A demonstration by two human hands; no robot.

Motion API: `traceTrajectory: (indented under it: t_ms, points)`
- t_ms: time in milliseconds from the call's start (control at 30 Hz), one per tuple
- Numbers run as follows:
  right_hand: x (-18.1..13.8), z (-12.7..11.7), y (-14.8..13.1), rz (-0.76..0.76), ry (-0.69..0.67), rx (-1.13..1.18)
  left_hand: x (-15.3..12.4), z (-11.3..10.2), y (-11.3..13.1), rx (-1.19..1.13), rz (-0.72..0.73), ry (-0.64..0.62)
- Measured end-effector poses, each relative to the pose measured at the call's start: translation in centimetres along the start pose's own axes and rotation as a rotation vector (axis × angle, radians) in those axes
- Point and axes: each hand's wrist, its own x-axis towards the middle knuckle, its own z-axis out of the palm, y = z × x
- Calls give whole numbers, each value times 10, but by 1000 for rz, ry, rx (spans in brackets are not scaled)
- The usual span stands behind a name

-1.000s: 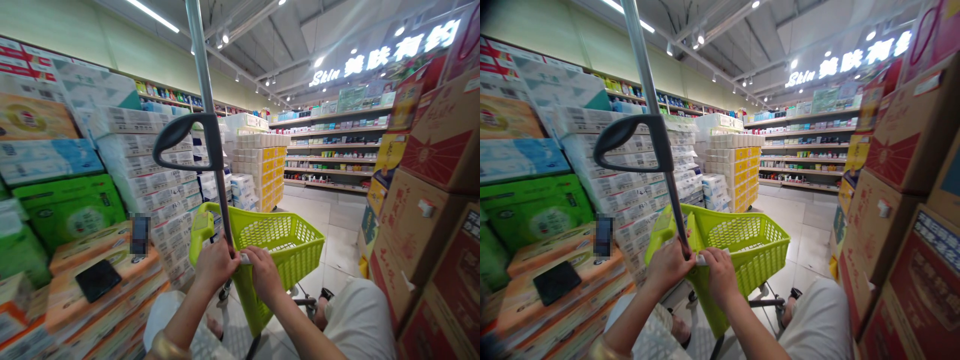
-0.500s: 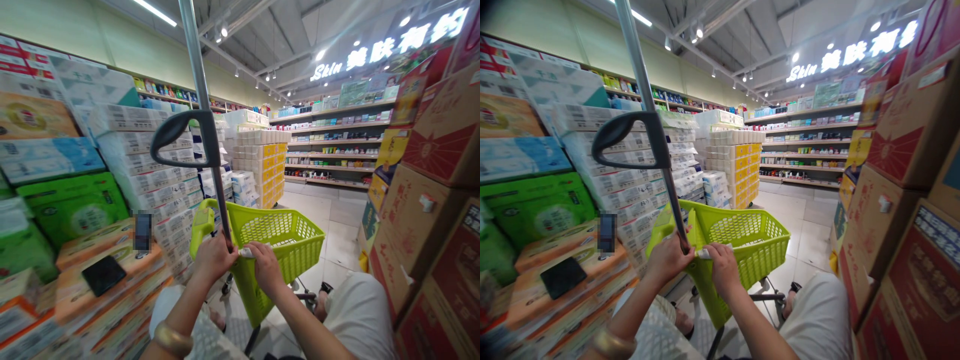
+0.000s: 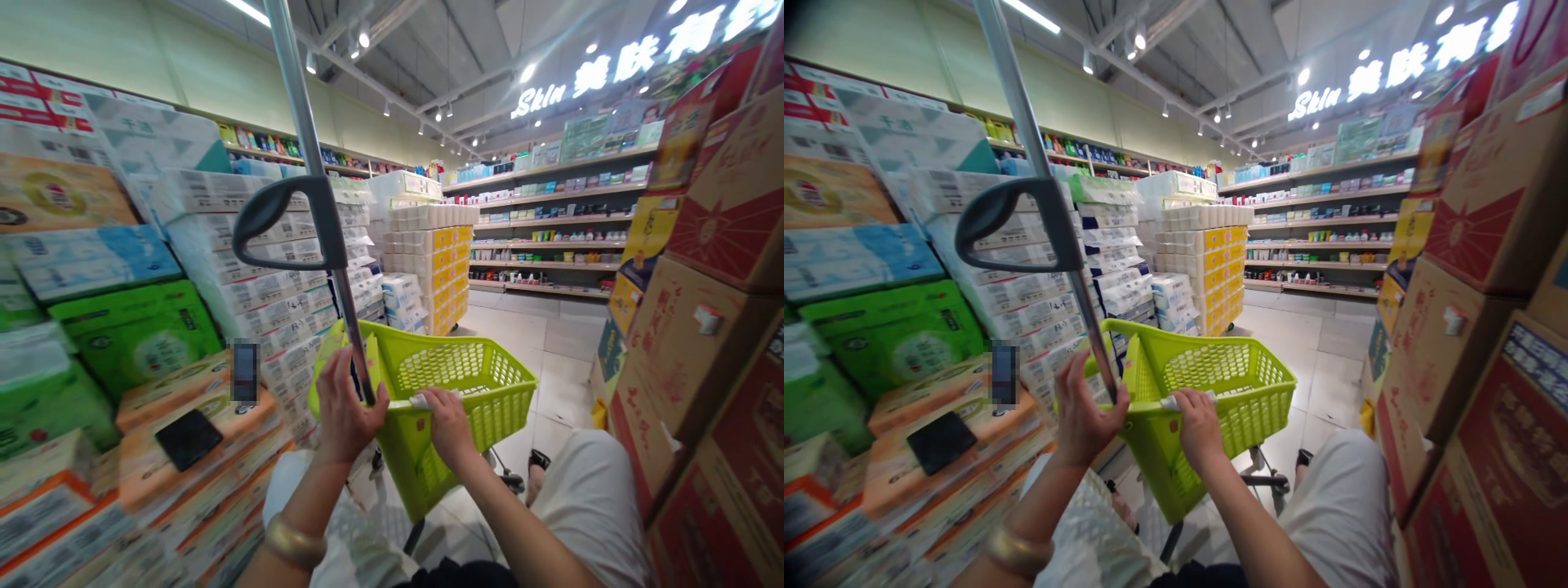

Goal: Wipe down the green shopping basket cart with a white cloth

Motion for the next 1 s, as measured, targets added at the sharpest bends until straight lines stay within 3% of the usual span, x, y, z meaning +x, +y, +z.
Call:
traceTrajectory:
  t_ms: [33,100,167,367,533,700,767,900,1000]
  points:
    - [-2,-1,5,6,22,-10,-6,1,5,-20,60,-22]
    - [-6,-3,18,33,71,-45,-18,7,16,-75,242,-191]
    - [-9,-6,28,63,100,-81,-28,18,26,-94,333,-334]
    - [-6,-1,8,70,44,-67,-38,44,40,134,266,-555]
    - [-8,0,3,-14,12,-34,-40,43,41,226,268,-550]
    - [-12,-9,26,100,57,-119,-42,43,38,233,275,-557]
    - [-11,-7,21,114,55,-111,-43,45,38,233,271,-551]
    - [-7,0,-2,4,7,-3,-45,47,37,231,290,-533]
    - [-9,-1,0,-42,2,11,-45,46,36,228,305,-535]
